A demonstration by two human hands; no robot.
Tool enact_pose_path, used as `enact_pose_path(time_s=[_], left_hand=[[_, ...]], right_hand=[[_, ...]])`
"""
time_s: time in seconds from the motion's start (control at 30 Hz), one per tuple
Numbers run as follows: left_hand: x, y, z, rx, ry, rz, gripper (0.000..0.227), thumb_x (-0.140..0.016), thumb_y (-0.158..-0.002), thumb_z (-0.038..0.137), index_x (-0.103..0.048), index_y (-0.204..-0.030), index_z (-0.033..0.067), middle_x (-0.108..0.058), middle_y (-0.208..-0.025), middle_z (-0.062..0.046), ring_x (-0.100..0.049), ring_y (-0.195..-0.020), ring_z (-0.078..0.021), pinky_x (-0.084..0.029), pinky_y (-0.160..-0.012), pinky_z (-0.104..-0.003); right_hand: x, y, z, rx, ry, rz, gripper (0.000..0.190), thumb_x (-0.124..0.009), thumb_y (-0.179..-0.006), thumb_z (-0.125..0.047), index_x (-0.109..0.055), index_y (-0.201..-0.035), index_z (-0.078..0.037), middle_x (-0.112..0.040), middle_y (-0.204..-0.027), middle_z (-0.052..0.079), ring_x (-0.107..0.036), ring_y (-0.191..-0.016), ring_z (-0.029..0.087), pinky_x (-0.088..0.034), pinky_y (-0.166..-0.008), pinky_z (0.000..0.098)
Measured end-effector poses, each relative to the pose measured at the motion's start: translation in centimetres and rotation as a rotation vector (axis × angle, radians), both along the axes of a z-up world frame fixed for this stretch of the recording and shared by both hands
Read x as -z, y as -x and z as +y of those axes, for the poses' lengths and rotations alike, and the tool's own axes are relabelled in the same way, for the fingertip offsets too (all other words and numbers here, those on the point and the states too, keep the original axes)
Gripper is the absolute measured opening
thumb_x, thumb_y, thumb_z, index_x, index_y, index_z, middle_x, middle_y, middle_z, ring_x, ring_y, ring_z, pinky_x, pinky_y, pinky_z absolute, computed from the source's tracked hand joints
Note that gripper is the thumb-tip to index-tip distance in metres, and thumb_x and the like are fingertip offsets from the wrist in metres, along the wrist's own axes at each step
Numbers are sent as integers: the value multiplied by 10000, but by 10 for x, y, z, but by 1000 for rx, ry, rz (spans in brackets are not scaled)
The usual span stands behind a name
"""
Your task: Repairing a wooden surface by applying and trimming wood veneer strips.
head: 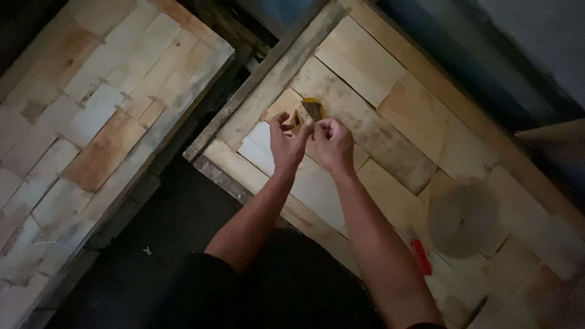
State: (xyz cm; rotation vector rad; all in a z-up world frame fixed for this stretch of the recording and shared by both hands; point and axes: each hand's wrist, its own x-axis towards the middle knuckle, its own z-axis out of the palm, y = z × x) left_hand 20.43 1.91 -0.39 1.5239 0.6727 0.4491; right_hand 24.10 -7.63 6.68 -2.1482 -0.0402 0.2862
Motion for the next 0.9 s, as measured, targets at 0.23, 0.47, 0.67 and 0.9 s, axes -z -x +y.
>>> enact_pose_path(time_s=[0.23, 0.47, 0.67, 0.9], left_hand=[[-2, -9, 1, -30, 52, 59, 743, -898, -777, 390, -536, -1291, -5, -628, -1256, -135, -641, -991, -243, -558, -847, -384], [0, -9, -4, -23, 97, 48, 727, -883, -816, 343, -489, -1326, 7, -596, -1265, -141, -648, -1030, -208, -581, -859, -360], [2, -6, -16, -45, 165, 81, 752, -902, -759, 347, -533, -1306, -12, -662, -1201, -168, -667, -964, -218, -569, -830, -351], [3, -12, 5, -16, 175, 44, 757, -918, -766, 376, -521, -1283, -8, -612, -1222, -110, -643, -916, -148, -598, -754, -326]], right_hand=[[14, -4, -6, 15, 23, 18, 174, -668, -977, -205, -690, -957, -34, -738, -829, 29, -682, -726, 109, -558, -667, 300], [1, 9, -28, -22, 164, -10, 184, -686, -951, -202, -698, -942, -18, -737, -807, 70, -692, -710, 154, -556, -658, 329], [-35, 33, -55, 50, 220, 167, 171, -669, -931, -180, -710, -997, -27, -722, -823, 63, -672, -693, 143, -552, -612, 322], [-48, 48, -73, 103, 119, 99, 120, -646, -970, -140, -687, -1000, -30, -650, -764, 25, -578, -647, 96, -485, -566, 292]])
